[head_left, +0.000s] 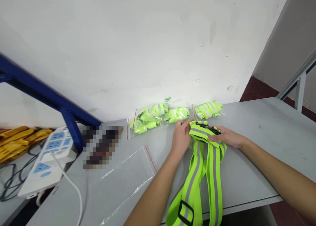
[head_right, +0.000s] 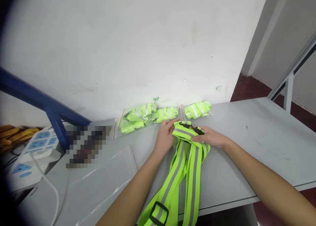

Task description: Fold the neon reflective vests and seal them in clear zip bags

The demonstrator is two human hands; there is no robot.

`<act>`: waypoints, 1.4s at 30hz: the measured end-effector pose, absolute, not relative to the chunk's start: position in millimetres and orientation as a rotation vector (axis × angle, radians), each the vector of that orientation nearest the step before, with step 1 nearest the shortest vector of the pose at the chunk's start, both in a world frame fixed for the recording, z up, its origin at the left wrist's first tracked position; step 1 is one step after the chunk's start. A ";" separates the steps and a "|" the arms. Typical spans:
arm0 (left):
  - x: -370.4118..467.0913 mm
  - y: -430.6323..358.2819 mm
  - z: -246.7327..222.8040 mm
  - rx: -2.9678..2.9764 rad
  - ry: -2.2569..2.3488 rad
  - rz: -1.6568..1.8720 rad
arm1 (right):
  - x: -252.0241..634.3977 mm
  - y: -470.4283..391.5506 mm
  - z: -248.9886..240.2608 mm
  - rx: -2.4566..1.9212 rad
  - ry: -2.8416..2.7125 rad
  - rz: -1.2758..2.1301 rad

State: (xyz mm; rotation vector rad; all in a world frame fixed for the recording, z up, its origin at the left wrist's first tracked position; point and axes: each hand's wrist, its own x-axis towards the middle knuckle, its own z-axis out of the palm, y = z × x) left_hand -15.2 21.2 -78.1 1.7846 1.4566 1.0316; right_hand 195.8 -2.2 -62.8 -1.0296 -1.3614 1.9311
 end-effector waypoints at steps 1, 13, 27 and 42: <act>-16.6 22.6 -76.8 1.770 1.464 0.991 | 195.9 -2.2 -62.7 -1.030 -1.358 1.932; -8.2 1.8 -65.6 1.782 1.245 1.141 | 200.0 0.7 -71.0 -0.999 -1.159 1.969; -3.1 11.3 -70.7 1.010 0.908 1.012 | 190.7 -2.3 -73.9 -1.171 -1.353 1.664; 8.8 -7.8 -61.2 0.741 0.785 0.676 | 191.3 2.7 -76.1 -1.339 -1.282 1.379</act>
